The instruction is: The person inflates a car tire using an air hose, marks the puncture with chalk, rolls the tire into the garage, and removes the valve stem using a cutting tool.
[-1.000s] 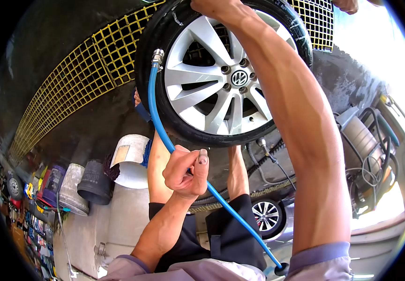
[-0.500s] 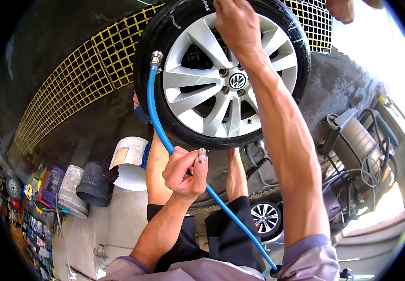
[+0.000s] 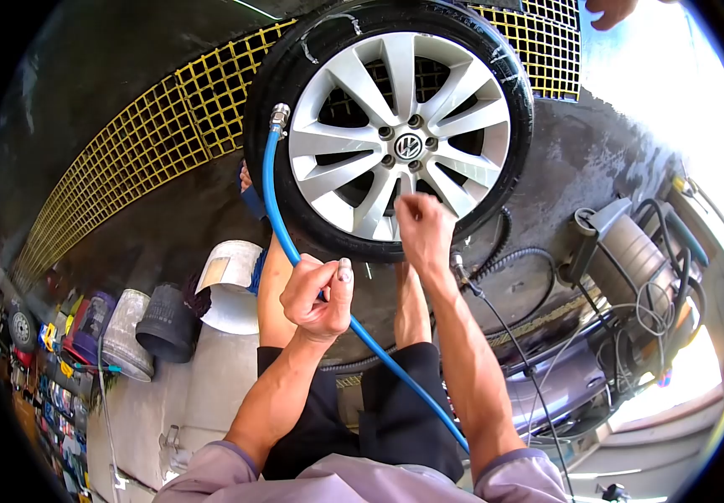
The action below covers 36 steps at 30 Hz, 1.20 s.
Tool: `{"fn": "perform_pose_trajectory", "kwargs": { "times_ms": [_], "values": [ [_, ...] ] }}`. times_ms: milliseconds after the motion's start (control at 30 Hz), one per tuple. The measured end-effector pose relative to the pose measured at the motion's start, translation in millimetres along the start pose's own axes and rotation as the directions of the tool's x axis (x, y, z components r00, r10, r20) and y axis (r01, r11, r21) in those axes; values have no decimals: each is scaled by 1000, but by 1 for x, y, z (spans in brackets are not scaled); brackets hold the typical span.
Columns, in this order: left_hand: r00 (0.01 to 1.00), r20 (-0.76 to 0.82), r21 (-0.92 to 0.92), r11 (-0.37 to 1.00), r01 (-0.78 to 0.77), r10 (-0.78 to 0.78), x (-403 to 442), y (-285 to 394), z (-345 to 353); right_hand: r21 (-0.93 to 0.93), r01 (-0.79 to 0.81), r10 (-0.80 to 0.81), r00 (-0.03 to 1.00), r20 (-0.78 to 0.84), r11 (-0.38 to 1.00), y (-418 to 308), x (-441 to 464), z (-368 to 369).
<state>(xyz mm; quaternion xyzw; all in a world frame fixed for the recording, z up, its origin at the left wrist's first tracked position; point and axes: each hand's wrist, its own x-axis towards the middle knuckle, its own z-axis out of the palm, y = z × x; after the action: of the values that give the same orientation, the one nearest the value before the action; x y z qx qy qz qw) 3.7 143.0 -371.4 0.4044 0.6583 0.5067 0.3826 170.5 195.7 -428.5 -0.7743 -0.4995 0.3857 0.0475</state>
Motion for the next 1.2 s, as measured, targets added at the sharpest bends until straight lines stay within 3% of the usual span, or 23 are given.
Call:
{"fn": "perform_pose_trajectory", "kwargs": {
  "times_ms": [233, 433, 733, 833, 967, 1033, 1200],
  "values": [
    [998, 59, 36, 999, -14, 12, -24, 54, -16, 45, -249, 233, 947, 222, 968, 23, -103, -50],
    [991, 125, 160, 987, 25, -45, -55, 103, -28, 104, -283, 262, 948, 180, 953, 62, -149, -100],
    [993, 40, 297, 950, 94, -110, -123, 163, -20, 42, -184, 183, 983, 18, 982, 162, -133, -133],
    [990, 13, 375, 918, 127, -142, -156, 169, -23, 112, -339, 321, 935, 150, 934, 180, -119, -138],
    [975, 4, 381, 902, 204, -222, -169, 166, -17, 59, -343, 324, 922, 213, 937, 213, -103, -126],
    [984, 4, 379, 911, 163, -177, -165, 149, -18, 56, -364, 345, 914, 214, 930, 226, -92, -110],
    [977, -5, 385, 901, 198, -212, -185, 109, -34, 77, -236, 236, 972, 10, 969, 233, -70, -75]
  ]
}}
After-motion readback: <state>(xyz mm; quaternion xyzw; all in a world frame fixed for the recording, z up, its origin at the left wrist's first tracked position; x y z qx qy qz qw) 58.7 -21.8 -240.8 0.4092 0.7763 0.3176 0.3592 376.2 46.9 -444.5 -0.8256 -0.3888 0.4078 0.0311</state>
